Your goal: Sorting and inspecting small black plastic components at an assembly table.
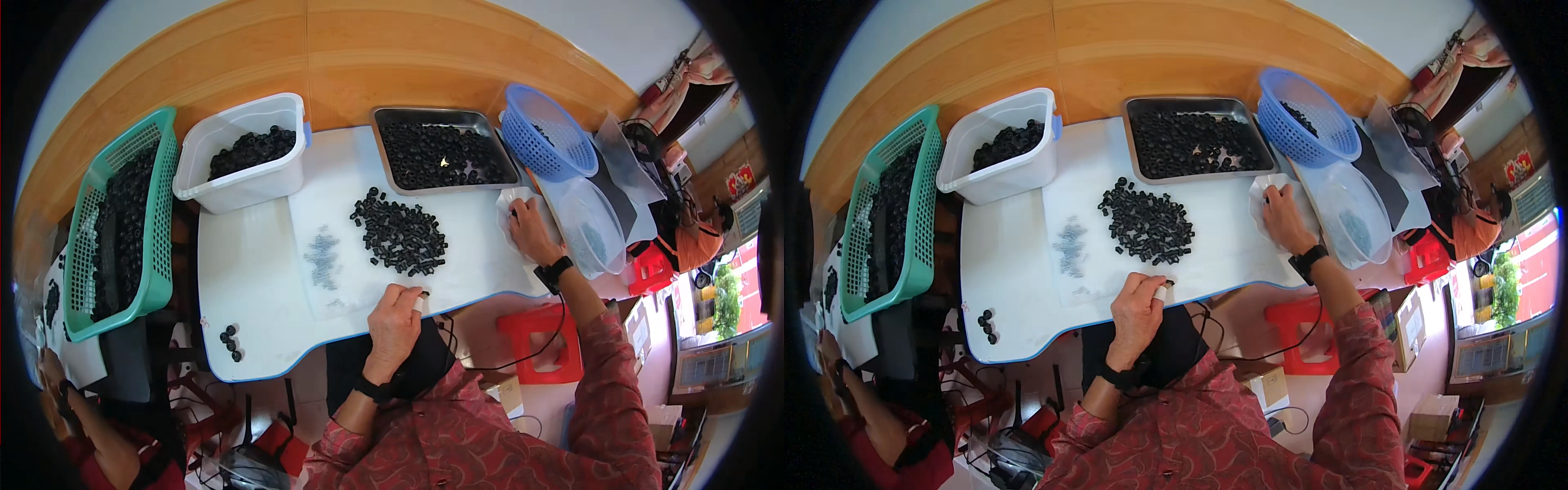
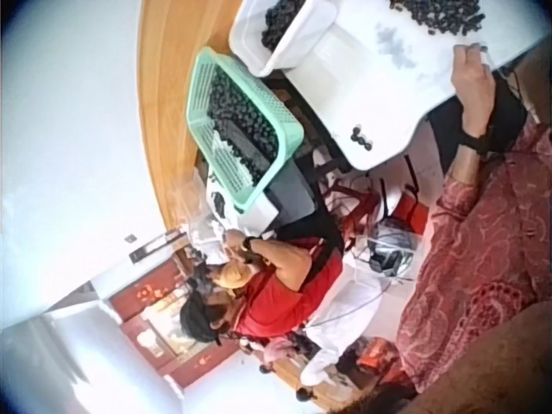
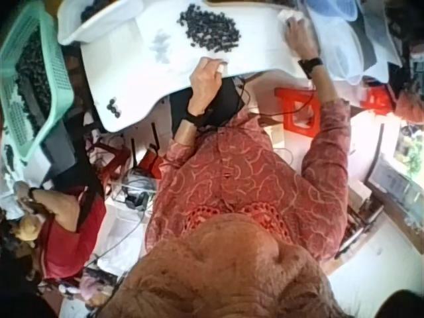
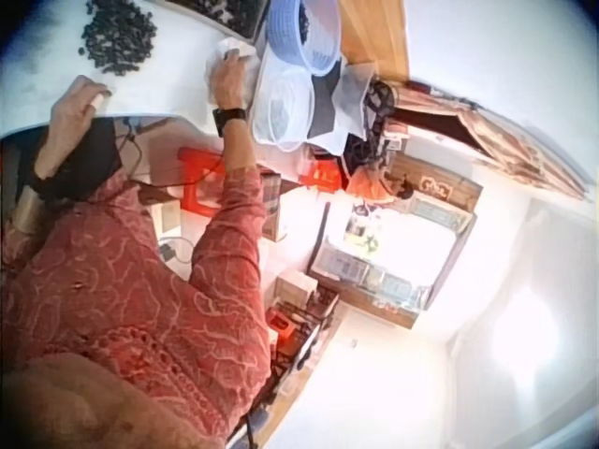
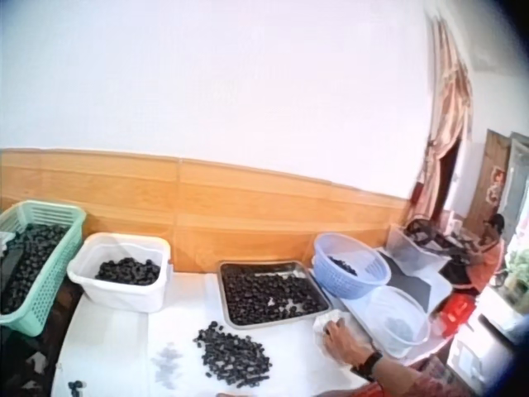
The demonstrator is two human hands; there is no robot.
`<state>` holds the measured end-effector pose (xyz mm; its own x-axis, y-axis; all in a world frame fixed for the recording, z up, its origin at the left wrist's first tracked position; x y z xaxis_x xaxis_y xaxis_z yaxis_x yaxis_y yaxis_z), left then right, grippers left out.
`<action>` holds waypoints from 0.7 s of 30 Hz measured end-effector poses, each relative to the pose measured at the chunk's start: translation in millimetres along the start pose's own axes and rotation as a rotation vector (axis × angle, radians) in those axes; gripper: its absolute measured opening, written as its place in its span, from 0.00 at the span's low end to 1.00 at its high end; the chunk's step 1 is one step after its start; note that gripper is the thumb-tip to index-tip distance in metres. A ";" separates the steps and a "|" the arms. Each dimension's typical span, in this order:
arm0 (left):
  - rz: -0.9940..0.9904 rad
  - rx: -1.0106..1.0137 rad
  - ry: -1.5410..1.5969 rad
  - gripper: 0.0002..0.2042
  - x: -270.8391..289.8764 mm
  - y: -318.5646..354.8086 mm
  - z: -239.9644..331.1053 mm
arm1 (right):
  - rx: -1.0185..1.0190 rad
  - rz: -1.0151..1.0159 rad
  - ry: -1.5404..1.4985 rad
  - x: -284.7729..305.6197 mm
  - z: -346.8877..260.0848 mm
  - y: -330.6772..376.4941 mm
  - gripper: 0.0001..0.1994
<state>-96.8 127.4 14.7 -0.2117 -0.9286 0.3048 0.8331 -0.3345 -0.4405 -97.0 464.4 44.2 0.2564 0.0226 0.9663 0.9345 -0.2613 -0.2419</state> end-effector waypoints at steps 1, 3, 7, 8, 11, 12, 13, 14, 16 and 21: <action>0.006 -0.001 -0.002 0.13 0.3 0.0 0.7 | -0.022 0.030 0.034 -0.6 4.2 1.3 0.09; 0.003 0.009 0.008 0.13 0.2 1.1 0.5 | -0.014 0.005 0.082 -3.6 -1.1 -1.3 0.08; 0.009 -0.009 -0.002 0.13 0.0 1.3 1.6 | 0.067 -0.001 0.059 -9.9 -6.6 -8.2 0.06; 0.012 -0.016 -0.016 0.13 0.7 1.4 1.8 | 0.069 -0.002 0.058 -7.4 -11.7 -9.9 0.06; 0.016 -0.030 -0.036 0.14 1.3 1.8 2.3 | 0.137 -0.003 0.063 -6.1 -32.3 -12.2 0.05; 0.018 -0.037 -0.040 0.14 1.0 1.7 2.9 | 0.074 -0.014 0.071 -8.1 -32.7 -12.8 0.05; 0.017 -0.038 -0.039 0.14 0.5 1.6 3.0 | 0.010 -0.024 0.078 -9.1 -30.1 -12.7 0.05; 0.014 -0.033 -0.037 0.14 0.1 1.7 2.7 | 0.007 -0.023 0.079 -9.4 -28.6 -12.5 0.05; 0.009 -0.028 -0.033 0.15 0.2 2.1 2.6 | 0.029 -0.014 0.055 -9.7 -27.4 -13.0 0.04; 0.016 -0.041 -0.035 0.15 0.7 1.8 3.0 | 0.074 0.045 0.081 -0.6 -16.9 -10.4 0.05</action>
<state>-94.0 126.6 16.6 -0.1794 -0.9279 0.3267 0.8148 -0.3262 -0.4793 -111.1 450.8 47.7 0.2805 -0.0668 0.9575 0.9388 -0.1886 -0.2882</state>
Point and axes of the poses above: each hand's wrist, its own y-axis away from the middle knuckle, its own x-axis out of the back of the hand, z = x × y, the point moved 7 cm from there along -y, towards the middle knuckle, and after that the axes turned 8 degrees about y, right-handed, at the moved point
